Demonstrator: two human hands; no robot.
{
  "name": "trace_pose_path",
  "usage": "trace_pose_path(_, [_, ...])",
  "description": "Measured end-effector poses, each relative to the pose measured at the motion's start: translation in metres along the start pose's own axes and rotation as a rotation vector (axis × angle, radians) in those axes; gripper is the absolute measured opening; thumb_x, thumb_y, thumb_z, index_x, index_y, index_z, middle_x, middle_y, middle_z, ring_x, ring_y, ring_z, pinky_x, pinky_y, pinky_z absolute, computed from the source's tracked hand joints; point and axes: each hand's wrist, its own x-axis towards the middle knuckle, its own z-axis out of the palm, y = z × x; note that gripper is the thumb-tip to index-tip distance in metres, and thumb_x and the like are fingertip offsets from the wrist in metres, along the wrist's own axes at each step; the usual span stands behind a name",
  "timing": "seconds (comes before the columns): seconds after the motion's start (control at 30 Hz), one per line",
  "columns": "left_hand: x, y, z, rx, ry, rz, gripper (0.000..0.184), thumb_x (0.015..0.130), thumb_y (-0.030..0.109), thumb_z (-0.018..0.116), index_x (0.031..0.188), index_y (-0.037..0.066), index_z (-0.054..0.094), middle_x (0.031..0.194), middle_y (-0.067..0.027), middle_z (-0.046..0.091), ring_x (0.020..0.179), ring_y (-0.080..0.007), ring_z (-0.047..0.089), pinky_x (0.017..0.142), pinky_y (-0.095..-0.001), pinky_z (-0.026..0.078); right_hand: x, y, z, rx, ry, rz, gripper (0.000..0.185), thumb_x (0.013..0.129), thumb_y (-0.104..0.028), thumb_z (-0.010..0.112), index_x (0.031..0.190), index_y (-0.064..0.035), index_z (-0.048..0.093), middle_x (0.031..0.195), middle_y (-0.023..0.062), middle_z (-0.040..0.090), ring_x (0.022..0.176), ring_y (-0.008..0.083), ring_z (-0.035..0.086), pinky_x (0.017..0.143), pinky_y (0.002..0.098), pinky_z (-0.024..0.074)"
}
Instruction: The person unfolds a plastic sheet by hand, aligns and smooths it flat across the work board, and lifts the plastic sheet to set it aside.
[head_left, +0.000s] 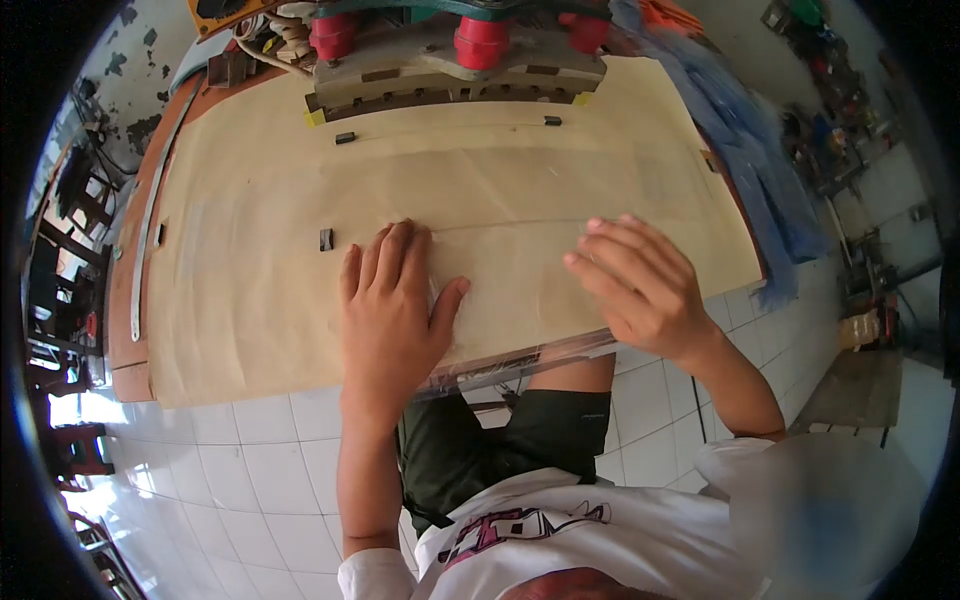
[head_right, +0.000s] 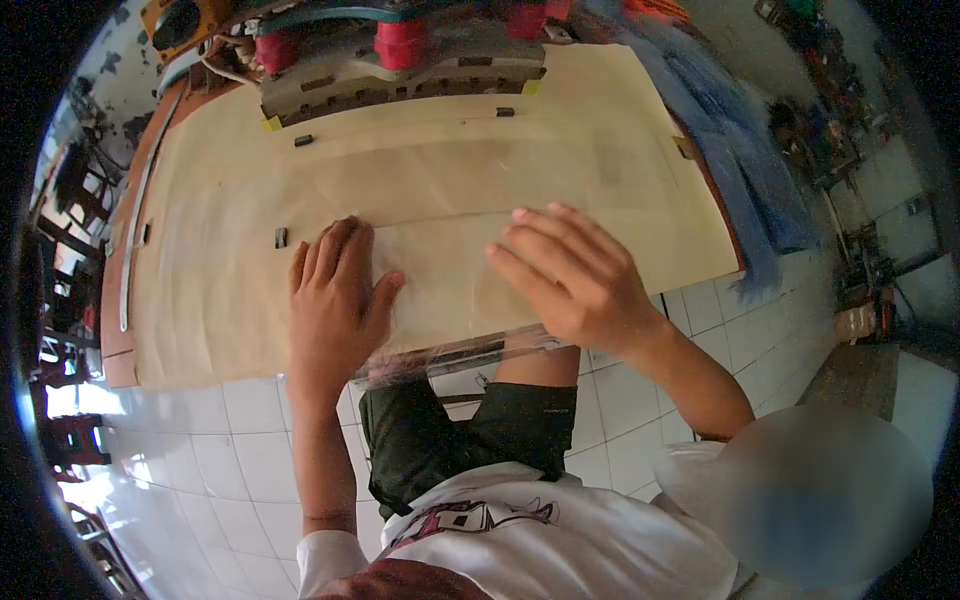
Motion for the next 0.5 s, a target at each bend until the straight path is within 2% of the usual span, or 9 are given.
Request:
trace_pose_path(0.07, [0.000,-0.001,-0.001,-0.007,-0.001,-0.004,0.050,0.088,0.031,0.067,0.126,-0.001,0.059,0.132,-0.0169,0.057,0.127,-0.0351,0.051,0.112,-0.0521,0.032,-0.002,0.006,-0.001,-0.045,-0.021,0.033,0.037,0.084,-0.009,0.069,0.121,-0.0038,0.066,0.120,0.0165,0.064,0.115,0.0367,0.061,0.098,0.0425,0.0495])
trace_pose_path(0.13, [-0.001,-0.001,-0.001,-0.019,0.004,0.005,0.050,0.089,0.031,0.066,0.126,-0.001,0.059,0.132,-0.0173,0.057,0.128,-0.0357,0.050,0.111,-0.0524,0.032,-0.021,0.047,0.004,-0.199,-0.035,0.496,0.043,0.084,-0.013,0.070,0.126,-0.0047,0.063,0.129,0.0163,0.060,0.119,0.0381,0.058,0.100,0.0439,0.0482])
trace_pose_path(0.2, [-0.003,-0.002,0.000,-0.016,0.008,0.002,0.050,0.089,0.032,0.066,0.126,-0.001,0.058,0.133,-0.0175,0.057,0.128,-0.0359,0.050,0.111,-0.0523,0.032,-0.063,0.102,0.015,-0.268,-0.001,0.628,0.047,0.085,-0.015,0.070,0.131,-0.0073,0.060,0.139,0.0151,0.053,0.124,0.0376,0.054,0.100,0.0444,0.0472])
trace_pose_path(0.23, [-0.002,-0.002,0.001,-0.012,0.011,0.002,0.050,0.089,0.032,0.066,0.126,-0.001,0.058,0.133,-0.0177,0.057,0.128,-0.0361,0.050,0.111,-0.0523,0.033,-0.077,0.117,0.012,-0.270,0.001,0.618,0.047,0.085,-0.015,0.070,0.131,-0.0073,0.060,0.139,0.0151,0.053,0.124,0.0376,0.054,0.100,0.0444,0.0472])
trace_pose_path(0.3, [-0.002,-0.003,0.001,-0.011,0.017,-0.003,0.050,0.089,0.032,0.066,0.126,-0.001,0.058,0.133,-0.0176,0.057,0.128,-0.0359,0.050,0.111,-0.0521,0.033,-0.091,0.136,0.004,-0.256,0.065,0.619,0.038,0.088,-0.016,0.070,0.124,-0.0073,0.066,0.128,0.0142,0.062,0.115,0.0368,0.060,0.095,0.0438,0.0498])
trace_pose_path(0.33, [-0.002,-0.003,0.002,-0.010,0.016,0.001,0.051,0.089,0.033,0.066,0.126,-0.001,0.058,0.133,-0.0174,0.057,0.128,-0.0358,0.050,0.111,-0.0520,0.033,-0.095,0.143,0.000,-0.255,0.061,0.615,0.038,0.088,-0.016,0.070,0.124,-0.0073,0.066,0.128,0.0142,0.062,0.115,0.0368,0.060,0.095,0.0438,0.0498])
trace_pose_path(0.4, [-0.002,-0.003,0.001,-0.013,0.009,-0.004,0.051,0.089,0.033,0.066,0.126,-0.001,0.058,0.133,-0.0171,0.057,0.128,-0.0354,0.050,0.112,-0.0519,0.032,-0.095,0.149,-0.005,-0.243,0.139,0.726,0.027,0.089,-0.015,0.070,0.114,-0.0068,0.072,0.108,0.0123,0.071,0.099,0.0320,0.069,0.084,0.0388,0.0539])
trace_pose_path(0.43, [-0.001,-0.003,0.001,-0.011,0.004,-0.005,0.051,0.089,0.034,0.066,0.126,-0.001,0.058,0.133,-0.0167,0.057,0.129,-0.0349,0.050,0.112,-0.0519,0.032,-0.090,0.148,-0.008,-0.243,0.137,0.729,0.027,0.089,-0.015,0.070,0.114,-0.0068,0.072,0.108,0.0123,0.071,0.099,0.0320,0.069,0.084,0.0388,0.0539])
trace_pose_path(0.5, [-0.002,-0.002,0.001,-0.009,0.002,-0.004,0.052,0.089,0.034,0.066,0.127,0.000,0.058,0.133,-0.0166,0.057,0.129,-0.0346,0.050,0.112,-0.0518,0.032,-0.069,0.139,-0.016,-0.229,0.384,0.815,0.016,0.089,-0.010,0.069,0.103,-0.0043,0.075,0.089,0.0099,0.073,0.081,0.0262,0.071,0.073,0.0341,0.0552])
